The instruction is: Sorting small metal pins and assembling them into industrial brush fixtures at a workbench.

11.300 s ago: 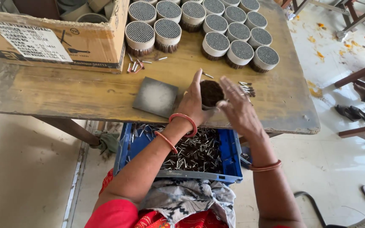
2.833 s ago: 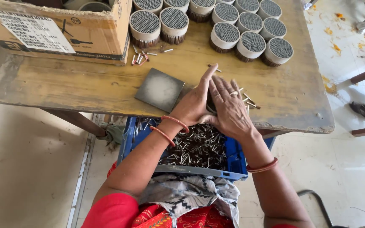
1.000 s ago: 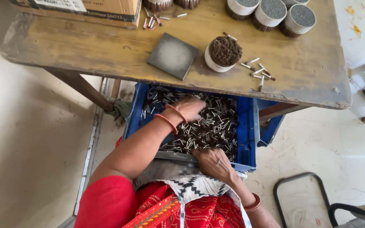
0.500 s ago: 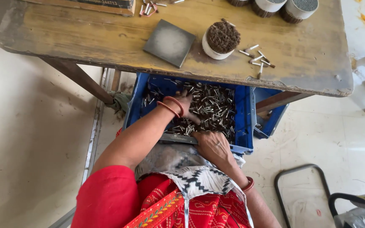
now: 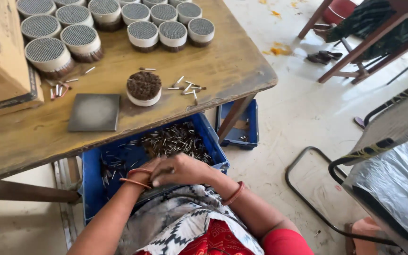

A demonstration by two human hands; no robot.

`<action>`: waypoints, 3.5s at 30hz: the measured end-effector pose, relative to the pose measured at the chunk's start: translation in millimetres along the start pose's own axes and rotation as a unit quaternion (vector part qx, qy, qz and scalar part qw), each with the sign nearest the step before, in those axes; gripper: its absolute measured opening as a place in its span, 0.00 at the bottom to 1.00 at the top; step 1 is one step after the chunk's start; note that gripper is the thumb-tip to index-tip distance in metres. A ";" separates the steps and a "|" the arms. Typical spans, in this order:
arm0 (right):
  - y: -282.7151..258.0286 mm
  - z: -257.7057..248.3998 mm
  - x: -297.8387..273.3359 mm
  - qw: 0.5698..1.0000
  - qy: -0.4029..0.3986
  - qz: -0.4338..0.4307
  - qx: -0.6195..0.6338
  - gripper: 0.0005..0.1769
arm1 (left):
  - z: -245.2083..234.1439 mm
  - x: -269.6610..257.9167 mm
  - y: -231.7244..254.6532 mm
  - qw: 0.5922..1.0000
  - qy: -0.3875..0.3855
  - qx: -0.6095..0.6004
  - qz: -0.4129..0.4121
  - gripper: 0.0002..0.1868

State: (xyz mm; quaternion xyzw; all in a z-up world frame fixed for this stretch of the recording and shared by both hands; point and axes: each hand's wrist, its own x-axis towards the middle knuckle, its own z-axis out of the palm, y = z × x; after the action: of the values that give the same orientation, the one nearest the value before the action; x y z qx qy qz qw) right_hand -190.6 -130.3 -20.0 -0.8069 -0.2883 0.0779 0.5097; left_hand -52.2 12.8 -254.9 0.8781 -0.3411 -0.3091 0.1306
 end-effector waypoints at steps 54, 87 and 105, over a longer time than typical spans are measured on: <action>69.9 9.1 38.1 0.938 0.302 0.107 -0.132 0.10 | -76.9 -58.0 41.1 0.899 0.149 -0.401 0.093 0.21; 40.6 9.1 43.4 0.942 0.241 -0.001 -0.233 0.22 | -63.7 -28.4 10.2 0.593 0.095 -0.797 0.071 0.24; 72.3 13.5 38.3 0.943 0.231 -0.030 -0.239 0.11 | -50.6 -4.9 0.7 0.936 0.262 -0.232 0.032 0.10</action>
State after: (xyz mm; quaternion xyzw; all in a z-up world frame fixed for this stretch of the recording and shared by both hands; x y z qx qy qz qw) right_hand -136.9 -121.7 -82.6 -0.8915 -0.1968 -0.1974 0.3570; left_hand -23.4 16.5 -213.1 0.8618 -0.2417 -0.1341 0.4254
